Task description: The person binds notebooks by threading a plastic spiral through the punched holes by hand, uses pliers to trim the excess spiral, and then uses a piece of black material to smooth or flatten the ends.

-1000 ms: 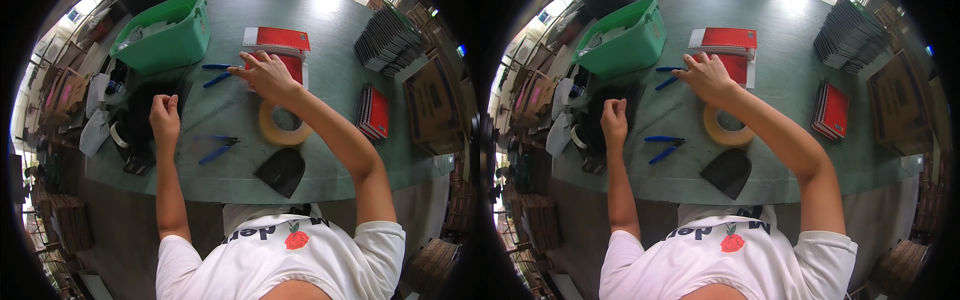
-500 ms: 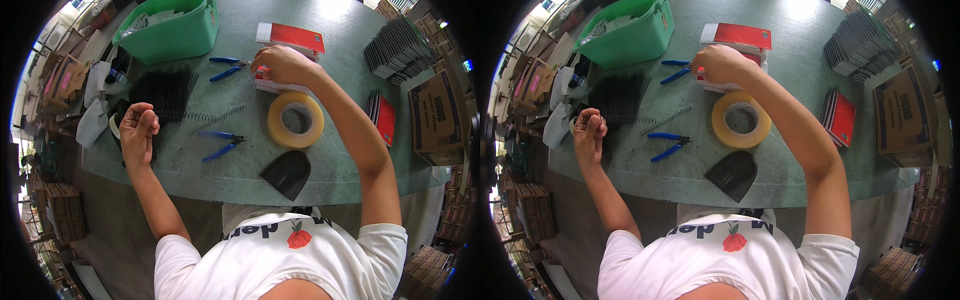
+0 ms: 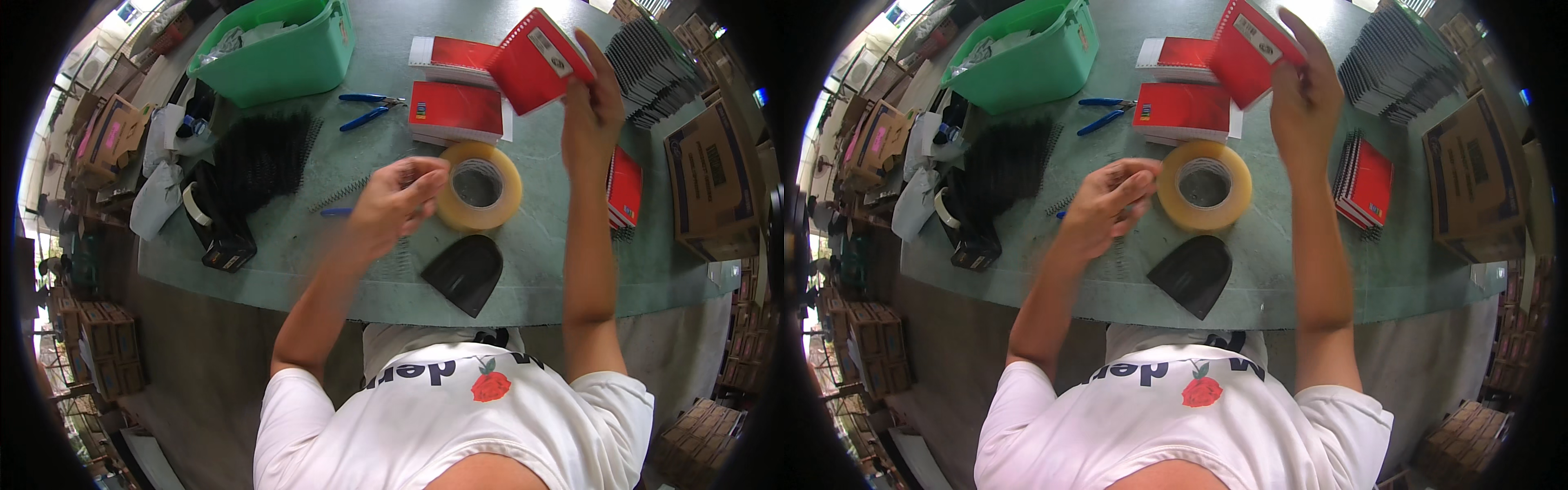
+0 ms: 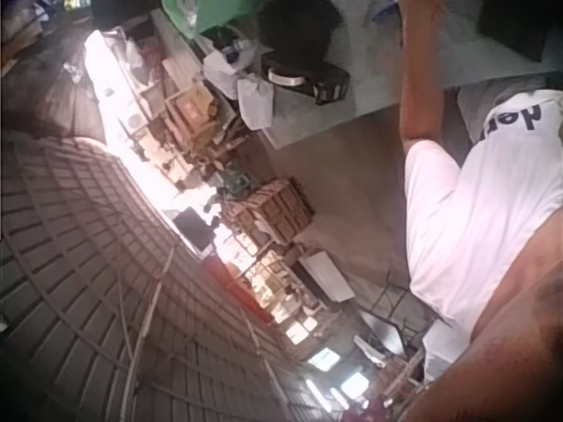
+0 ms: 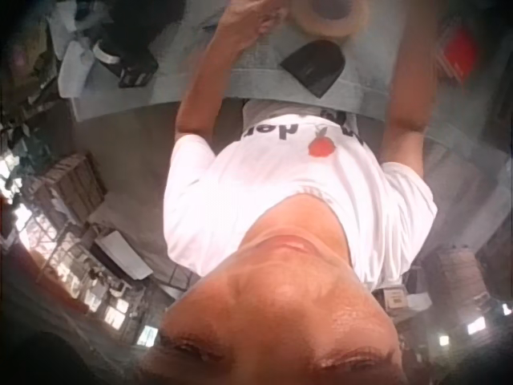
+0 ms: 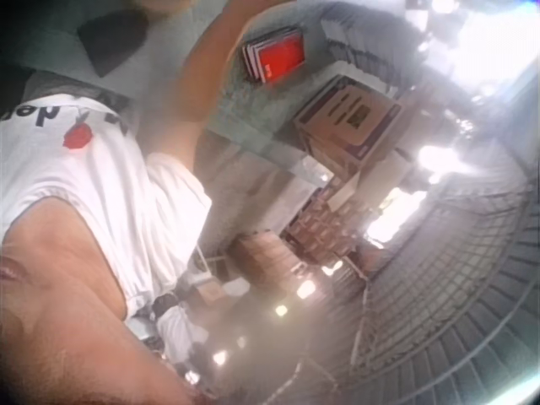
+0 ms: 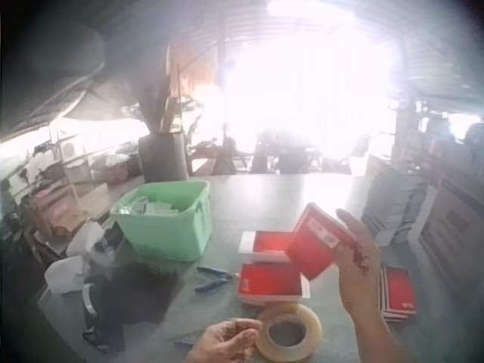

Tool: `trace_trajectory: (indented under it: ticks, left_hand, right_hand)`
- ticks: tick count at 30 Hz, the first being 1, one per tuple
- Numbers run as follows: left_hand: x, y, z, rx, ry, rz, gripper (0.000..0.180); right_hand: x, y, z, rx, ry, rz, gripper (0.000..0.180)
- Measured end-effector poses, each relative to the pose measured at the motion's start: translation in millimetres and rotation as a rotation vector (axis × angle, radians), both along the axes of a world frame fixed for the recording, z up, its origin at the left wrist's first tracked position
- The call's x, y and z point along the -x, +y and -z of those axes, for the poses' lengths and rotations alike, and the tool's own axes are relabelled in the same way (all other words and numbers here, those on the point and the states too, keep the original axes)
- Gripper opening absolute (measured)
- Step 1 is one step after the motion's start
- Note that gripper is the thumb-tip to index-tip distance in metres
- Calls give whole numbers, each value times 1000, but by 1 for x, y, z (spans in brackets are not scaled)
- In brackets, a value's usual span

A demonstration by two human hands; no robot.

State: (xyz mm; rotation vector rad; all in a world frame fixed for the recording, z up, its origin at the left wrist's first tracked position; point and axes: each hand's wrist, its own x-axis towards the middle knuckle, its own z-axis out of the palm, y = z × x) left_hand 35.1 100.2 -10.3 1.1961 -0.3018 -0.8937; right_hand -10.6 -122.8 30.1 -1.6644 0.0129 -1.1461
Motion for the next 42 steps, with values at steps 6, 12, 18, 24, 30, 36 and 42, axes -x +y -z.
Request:
trace_trajectory:
  ticks: [6,12,18,24,30,36,42]
  left_hand:
    - [-26,-29,17,148,-36,-15,26]
    - [-10,-22,43,-206,-836,-124,20]
    - [-2,-19,53,-178,-905,-102,30]
    - [-6,-9,55,-201,-717,-184,30]
    - [-5,-2,45,-234,-693,-149,28]
    - [-1,20,18,-328,-785,-130,38]
    - [9,23,25,-321,-757,30,31]
  right_hand:
    - [62,29,55,-545,-159,-411,35]
    - [84,1,96,-339,443,-374,33]
    - [62,19,97,-243,537,-354,23]
    - [59,24,95,-264,517,-348,23]
    - [57,20,104,-403,507,-443,22]
    - [60,15,98,-267,547,-502,27]
    - [62,8,99,-192,567,-515,29]
